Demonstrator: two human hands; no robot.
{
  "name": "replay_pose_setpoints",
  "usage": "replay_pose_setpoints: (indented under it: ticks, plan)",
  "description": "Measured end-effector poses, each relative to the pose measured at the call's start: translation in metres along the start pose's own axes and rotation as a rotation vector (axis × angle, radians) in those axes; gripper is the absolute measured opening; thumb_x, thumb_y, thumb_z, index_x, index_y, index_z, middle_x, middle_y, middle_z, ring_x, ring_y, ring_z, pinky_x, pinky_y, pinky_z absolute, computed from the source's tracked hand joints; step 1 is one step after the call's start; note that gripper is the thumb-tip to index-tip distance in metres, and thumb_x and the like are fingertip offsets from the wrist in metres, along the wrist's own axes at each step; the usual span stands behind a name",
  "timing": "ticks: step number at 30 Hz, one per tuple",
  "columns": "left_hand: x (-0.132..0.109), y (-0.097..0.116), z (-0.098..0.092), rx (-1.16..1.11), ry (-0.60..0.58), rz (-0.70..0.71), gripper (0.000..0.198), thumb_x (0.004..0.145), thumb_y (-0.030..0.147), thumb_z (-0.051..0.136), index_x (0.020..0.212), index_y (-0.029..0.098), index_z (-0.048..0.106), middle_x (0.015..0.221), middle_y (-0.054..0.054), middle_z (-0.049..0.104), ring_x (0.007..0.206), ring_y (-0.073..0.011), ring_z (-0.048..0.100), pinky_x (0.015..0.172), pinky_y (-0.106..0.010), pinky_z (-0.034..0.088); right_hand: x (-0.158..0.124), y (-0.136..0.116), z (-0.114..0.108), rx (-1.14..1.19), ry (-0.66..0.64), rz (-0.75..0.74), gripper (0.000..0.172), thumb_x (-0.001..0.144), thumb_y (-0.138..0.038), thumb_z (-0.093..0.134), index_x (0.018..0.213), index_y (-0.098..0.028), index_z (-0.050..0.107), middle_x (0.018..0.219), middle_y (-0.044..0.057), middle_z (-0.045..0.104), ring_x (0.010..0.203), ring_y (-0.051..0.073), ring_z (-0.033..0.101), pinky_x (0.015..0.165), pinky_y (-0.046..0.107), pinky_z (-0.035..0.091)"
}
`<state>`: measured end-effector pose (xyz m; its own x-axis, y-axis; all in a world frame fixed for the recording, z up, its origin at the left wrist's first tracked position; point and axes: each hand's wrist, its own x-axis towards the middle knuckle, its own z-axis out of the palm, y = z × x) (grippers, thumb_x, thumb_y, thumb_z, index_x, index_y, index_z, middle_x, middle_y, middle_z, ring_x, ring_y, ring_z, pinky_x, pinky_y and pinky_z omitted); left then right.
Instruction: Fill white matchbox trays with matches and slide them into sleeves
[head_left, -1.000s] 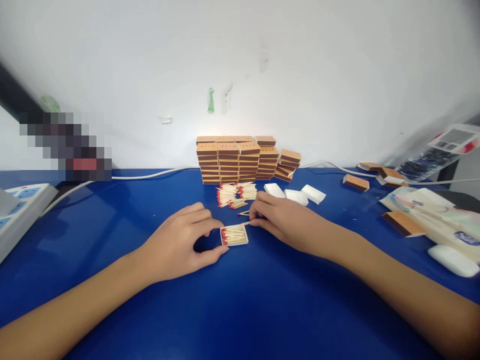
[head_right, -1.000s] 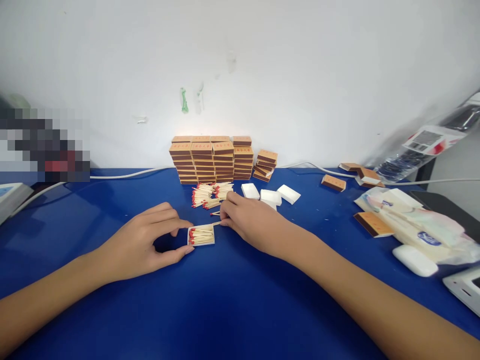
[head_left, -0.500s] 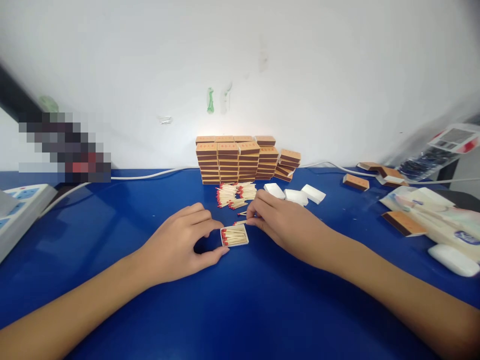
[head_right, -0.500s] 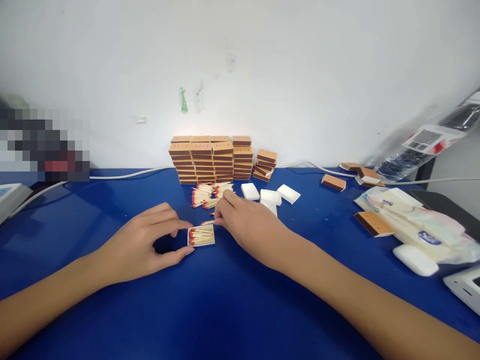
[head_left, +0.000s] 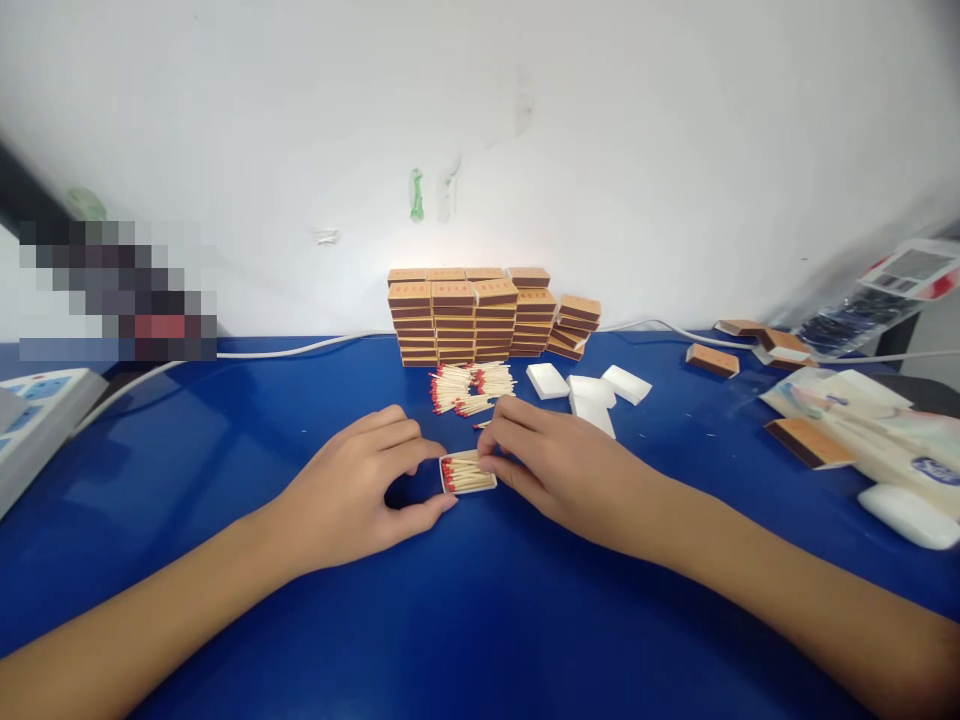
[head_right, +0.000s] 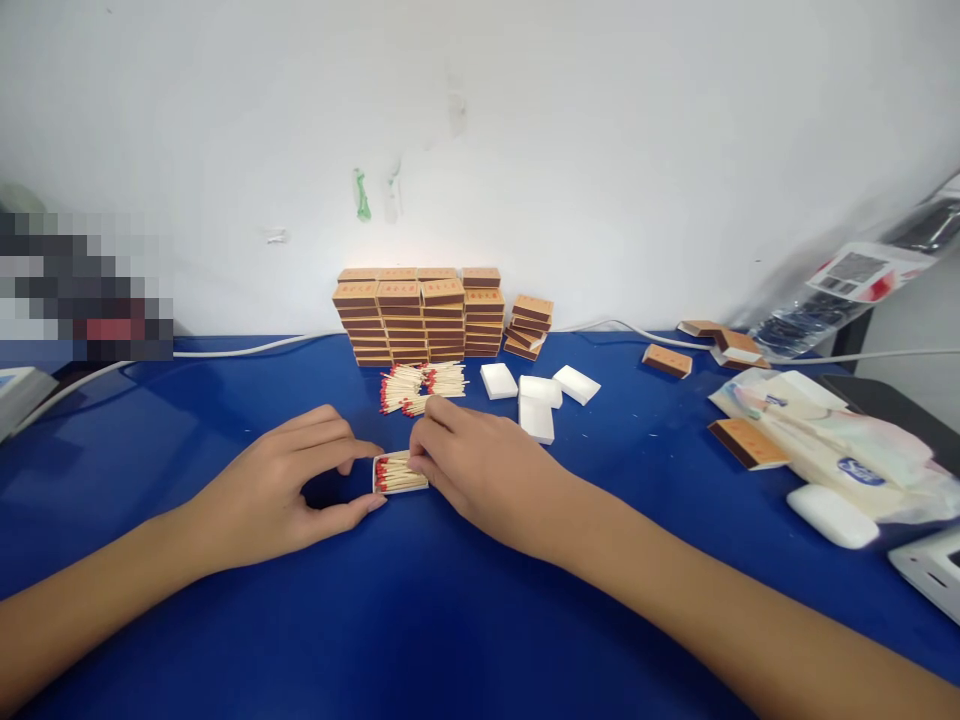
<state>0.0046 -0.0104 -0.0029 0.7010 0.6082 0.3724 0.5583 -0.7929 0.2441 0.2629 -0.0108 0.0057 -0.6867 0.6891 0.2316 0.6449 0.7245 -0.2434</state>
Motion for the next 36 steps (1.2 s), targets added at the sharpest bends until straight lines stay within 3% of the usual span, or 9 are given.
replay_pose_setpoints:
  ticks: [4, 7, 12, 17, 23, 28, 36]
  plan:
    - [-0.001, 0.001, 0.0, 0.003, 0.004, 0.003, 0.028, 0.096, 0.035, 0.073, 0.116, 0.016, 0.075, 0.08, -0.003, 0.064, 0.08, -0.0209, 0.058, 0.076, -0.036, 0.051, 0.001, 0.013, -0.003, 0.126, 0.043, 0.03, 0.011, 0.105, -0.024, 0.058, 0.102, -0.02, 0.067, 0.101, 0.003, 0.064, 0.076, 0.015, 0.061, 0.066, 0.029, 0.047]
    - [-0.002, 0.001, 0.0, -0.001, -0.003, -0.009, 0.027, 0.096, 0.035, 0.073, 0.115, 0.016, 0.075, 0.081, -0.003, 0.065, 0.081, -0.0208, 0.059, 0.078, -0.036, 0.051, 0.003, 0.025, -0.002, 0.069, 0.076, 0.124, 0.008, 0.104, -0.025, 0.06, 0.104, -0.021, 0.067, 0.102, 0.004, 0.064, 0.081, 0.017, 0.061, 0.068, 0.031, 0.046]
    - [-0.001, 0.001, -0.001, -0.009, 0.001, -0.009, 0.026, 0.096, 0.035, 0.072, 0.114, 0.016, 0.075, 0.083, -0.003, 0.066, 0.081, -0.02, 0.059, 0.08, -0.037, 0.051, 0.006, 0.038, -0.004, 0.011, -0.038, 0.239, 0.014, 0.104, -0.027, 0.06, 0.093, -0.02, 0.066, 0.102, 0.006, 0.064, 0.087, 0.021, 0.062, 0.074, 0.034, 0.047]
    - [-0.002, 0.0, -0.001, -0.012, -0.016, -0.018, 0.027, 0.097, 0.036, 0.072, 0.115, 0.017, 0.074, 0.081, -0.003, 0.064, 0.081, -0.0201, 0.058, 0.08, -0.037, 0.052, 0.009, 0.036, -0.006, 0.052, -0.131, 0.224, 0.016, 0.106, -0.024, 0.055, 0.092, -0.02, 0.063, 0.108, 0.008, 0.064, 0.093, 0.022, 0.063, 0.081, 0.036, 0.048]
    - [-0.002, 0.001, -0.001, -0.015, -0.01, -0.014, 0.026, 0.096, 0.035, 0.073, 0.114, 0.017, 0.075, 0.082, -0.003, 0.066, 0.081, -0.0201, 0.059, 0.079, -0.037, 0.052, 0.007, 0.035, -0.006, 0.038, -0.058, 0.223, 0.007, 0.105, -0.027, 0.059, 0.107, -0.021, 0.062, 0.108, 0.007, 0.063, 0.091, 0.022, 0.063, 0.076, 0.034, 0.049]
    - [-0.001, 0.001, -0.001, -0.018, -0.018, -0.014, 0.027, 0.096, 0.035, 0.072, 0.115, 0.016, 0.075, 0.08, -0.003, 0.064, 0.08, -0.0205, 0.058, 0.078, -0.037, 0.052, 0.008, 0.036, -0.003, 0.02, -0.09, 0.177, 0.016, 0.107, -0.022, 0.053, 0.095, -0.02, 0.062, 0.107, 0.007, 0.063, 0.089, 0.02, 0.063, 0.077, 0.034, 0.05]
    - [-0.002, 0.001, -0.002, -0.002, -0.011, -0.019, 0.026, 0.096, 0.035, 0.073, 0.114, 0.017, 0.075, 0.082, -0.003, 0.065, 0.081, -0.0208, 0.059, 0.078, -0.036, 0.052, 0.007, 0.034, -0.001, -0.062, -0.051, 0.177, 0.014, 0.107, -0.019, 0.052, 0.097, -0.019, 0.061, 0.102, 0.006, 0.062, 0.081, 0.019, 0.063, 0.068, 0.031, 0.047]
